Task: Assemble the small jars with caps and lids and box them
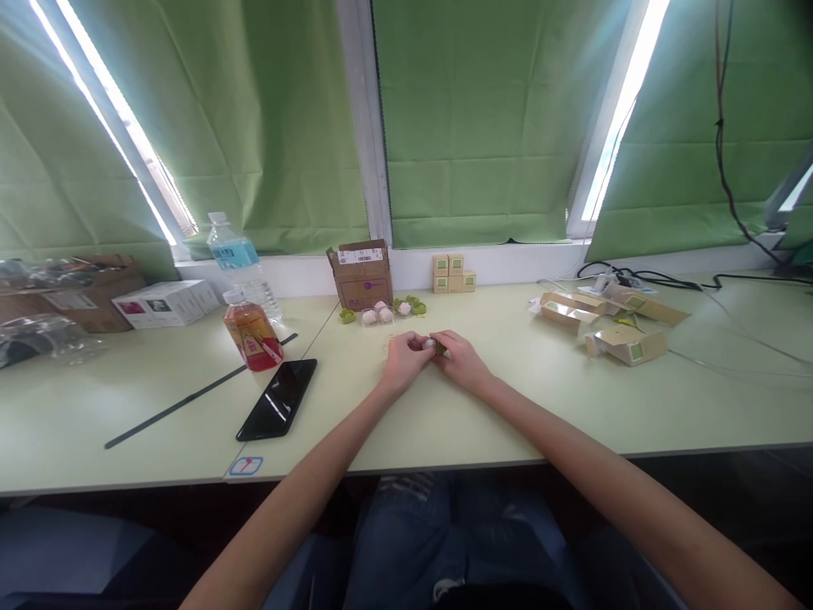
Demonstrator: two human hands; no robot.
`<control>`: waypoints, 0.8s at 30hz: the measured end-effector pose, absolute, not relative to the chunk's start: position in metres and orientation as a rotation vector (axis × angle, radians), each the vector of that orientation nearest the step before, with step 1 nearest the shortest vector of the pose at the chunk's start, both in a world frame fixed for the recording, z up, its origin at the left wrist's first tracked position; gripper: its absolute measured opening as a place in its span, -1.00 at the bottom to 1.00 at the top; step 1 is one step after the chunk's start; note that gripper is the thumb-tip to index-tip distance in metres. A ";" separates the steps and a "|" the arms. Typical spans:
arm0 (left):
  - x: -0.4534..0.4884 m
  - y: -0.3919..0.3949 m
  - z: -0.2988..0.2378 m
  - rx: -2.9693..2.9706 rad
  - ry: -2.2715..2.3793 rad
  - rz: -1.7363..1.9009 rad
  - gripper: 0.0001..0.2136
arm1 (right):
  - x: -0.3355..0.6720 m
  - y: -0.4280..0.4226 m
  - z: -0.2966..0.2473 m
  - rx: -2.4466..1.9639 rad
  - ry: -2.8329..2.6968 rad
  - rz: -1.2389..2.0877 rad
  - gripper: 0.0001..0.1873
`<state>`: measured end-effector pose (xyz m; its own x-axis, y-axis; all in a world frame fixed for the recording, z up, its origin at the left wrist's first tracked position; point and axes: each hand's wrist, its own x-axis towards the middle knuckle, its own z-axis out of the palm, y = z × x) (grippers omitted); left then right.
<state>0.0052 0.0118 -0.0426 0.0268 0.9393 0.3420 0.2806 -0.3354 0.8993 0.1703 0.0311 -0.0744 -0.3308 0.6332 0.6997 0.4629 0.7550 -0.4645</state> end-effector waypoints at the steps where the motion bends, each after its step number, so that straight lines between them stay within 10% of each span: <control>1: 0.005 0.012 -0.043 1.656 1.249 1.327 -0.76 | 0.170 0.031 -0.074 -0.827 -1.989 0.216 -0.57; 24: -0.003 0.021 -0.047 1.710 1.231 1.309 -0.70 | 0.172 0.034 -0.074 -0.828 -1.965 0.256 -0.63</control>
